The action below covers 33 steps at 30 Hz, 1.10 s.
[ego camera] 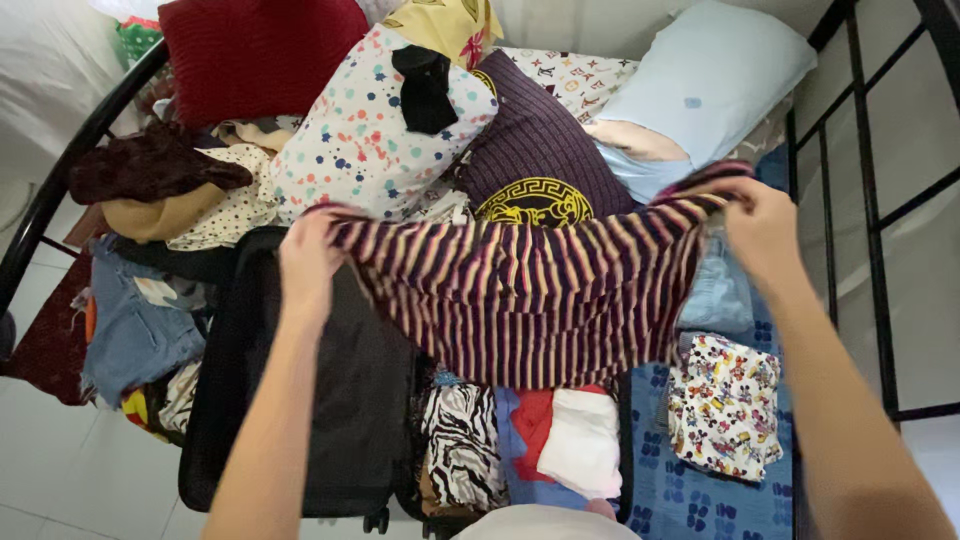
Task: The person packs a suitcase on a bed by organizing and folding items of clothing. They unzip a blue suitcase, place several pieces of clothing inside, and fold a striped shirt before adding it to the suitcase.
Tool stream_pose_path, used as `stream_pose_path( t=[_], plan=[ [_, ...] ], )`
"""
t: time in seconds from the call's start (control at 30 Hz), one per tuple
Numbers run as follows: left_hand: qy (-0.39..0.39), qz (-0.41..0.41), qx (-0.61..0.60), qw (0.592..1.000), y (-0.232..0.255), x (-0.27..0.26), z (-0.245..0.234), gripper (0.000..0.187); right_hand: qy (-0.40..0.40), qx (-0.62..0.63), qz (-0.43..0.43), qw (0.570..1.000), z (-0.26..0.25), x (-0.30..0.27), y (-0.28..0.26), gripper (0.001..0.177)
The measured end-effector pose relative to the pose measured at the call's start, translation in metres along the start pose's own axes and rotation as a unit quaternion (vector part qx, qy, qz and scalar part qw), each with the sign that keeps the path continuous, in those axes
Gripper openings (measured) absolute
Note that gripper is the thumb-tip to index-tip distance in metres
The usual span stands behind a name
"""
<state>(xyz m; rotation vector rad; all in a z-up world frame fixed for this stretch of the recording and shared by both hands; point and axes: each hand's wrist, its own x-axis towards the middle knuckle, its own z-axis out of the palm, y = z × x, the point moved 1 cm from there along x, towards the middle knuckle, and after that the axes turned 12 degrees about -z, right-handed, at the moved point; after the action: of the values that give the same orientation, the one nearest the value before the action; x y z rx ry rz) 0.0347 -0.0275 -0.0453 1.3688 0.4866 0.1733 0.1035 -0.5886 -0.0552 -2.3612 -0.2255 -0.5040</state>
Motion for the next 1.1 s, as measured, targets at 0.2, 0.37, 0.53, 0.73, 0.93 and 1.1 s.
stream_pose_path(
  t=[0.2,0.37,0.53,0.73,0.93,1.1],
  plan=[
    [-0.240,0.255,0.137,0.927,0.025,-0.020,0.092,0.013,-0.122,0.305,0.012,0.945,0.046,0.017,-0.107,0.033],
    [-0.365,0.237,0.247,0.866,0.036,-0.051,0.163,0.041,-0.210,0.250,-0.149,0.933,0.083,0.007,-0.189,0.061],
    [-0.319,0.379,0.264,0.828,0.058,-0.072,0.176,0.053,-0.071,0.198,-0.049,0.976,0.097,-0.004,-0.193,0.055],
    [-0.084,0.496,0.345,0.793,0.019,-0.092,0.184,0.021,0.044,0.469,0.091,0.877,0.107,0.002,-0.179,0.038],
    [-0.136,0.384,0.377,0.832,-0.058,-0.106,0.175,0.029,0.075,0.534,0.214,0.815,0.079,-0.004,-0.195,0.036],
    [-0.254,0.292,0.645,0.659,-0.066,-0.091,0.134,0.036,0.140,0.464,0.120,0.866,0.043,0.017,-0.151,0.031]
  ],
)
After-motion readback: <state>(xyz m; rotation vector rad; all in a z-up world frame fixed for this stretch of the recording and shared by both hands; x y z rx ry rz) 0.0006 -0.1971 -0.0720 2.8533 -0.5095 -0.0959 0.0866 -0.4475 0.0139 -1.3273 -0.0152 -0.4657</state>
